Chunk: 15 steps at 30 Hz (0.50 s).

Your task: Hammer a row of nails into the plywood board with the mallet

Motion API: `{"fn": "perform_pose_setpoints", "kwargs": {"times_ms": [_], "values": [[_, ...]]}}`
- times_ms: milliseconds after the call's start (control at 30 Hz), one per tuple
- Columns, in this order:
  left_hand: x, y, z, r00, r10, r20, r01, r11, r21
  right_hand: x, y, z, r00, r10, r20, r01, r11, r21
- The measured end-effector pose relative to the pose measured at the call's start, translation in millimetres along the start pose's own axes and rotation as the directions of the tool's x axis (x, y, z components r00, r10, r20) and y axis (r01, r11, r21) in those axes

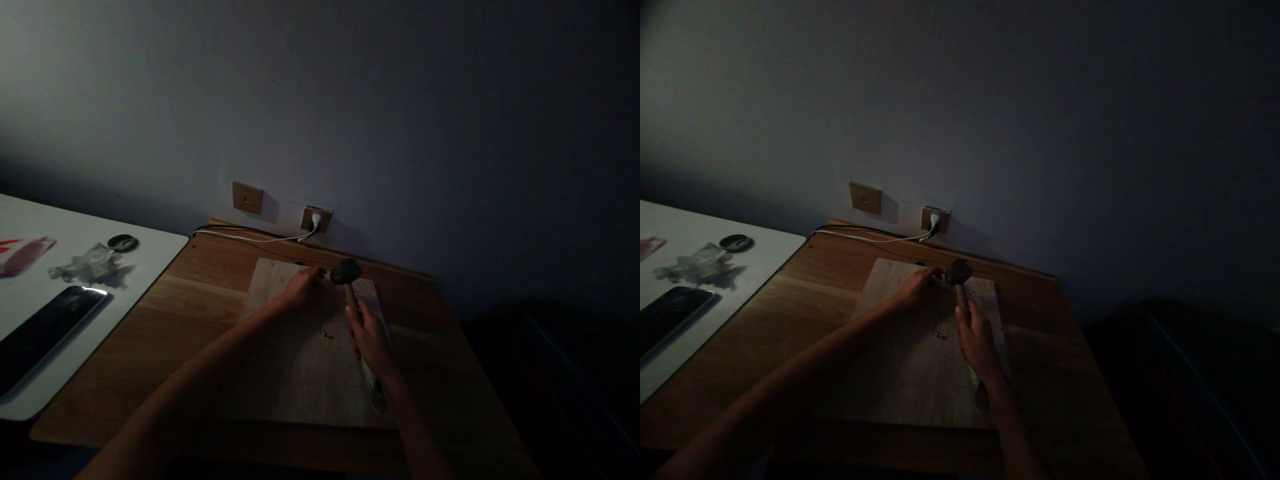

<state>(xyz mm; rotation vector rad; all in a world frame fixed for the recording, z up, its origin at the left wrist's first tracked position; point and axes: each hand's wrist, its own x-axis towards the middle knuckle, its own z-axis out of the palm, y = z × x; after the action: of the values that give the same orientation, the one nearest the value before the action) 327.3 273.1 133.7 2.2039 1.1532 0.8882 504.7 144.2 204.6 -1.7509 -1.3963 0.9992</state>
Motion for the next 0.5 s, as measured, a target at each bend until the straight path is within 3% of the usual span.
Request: {"fn": "perform_pose_setpoints", "kwargs": {"times_ms": [100, 233, 367, 500], "values": [[-6, 8, -6.8, 0.986, 0.162, 0.031, -0.165, 0.979, 0.118, -11, 15, -2, 0.998, 0.067, 0.019, -0.068, 0.997, 0.037], [-18, 25, -17.1, 0.867, 0.401, 0.297, -0.482, 0.827, 0.290, -28, 45, -7, 0.986, 0.160, 0.039, -0.161, 0.986, 0.038], [-24, 41, -19.0, 0.786, 0.457, 0.417, -0.607, 0.698, 0.379, -38, 65, -12, 0.974, 0.224, -0.024, -0.223, 0.974, 0.026], [-22, 49, -16.2, 0.731, 0.442, 0.520, -0.661, 0.649, 0.378, -40, 76, -12, 0.971, 0.225, -0.079, -0.226, 0.974, 0.000]]}}
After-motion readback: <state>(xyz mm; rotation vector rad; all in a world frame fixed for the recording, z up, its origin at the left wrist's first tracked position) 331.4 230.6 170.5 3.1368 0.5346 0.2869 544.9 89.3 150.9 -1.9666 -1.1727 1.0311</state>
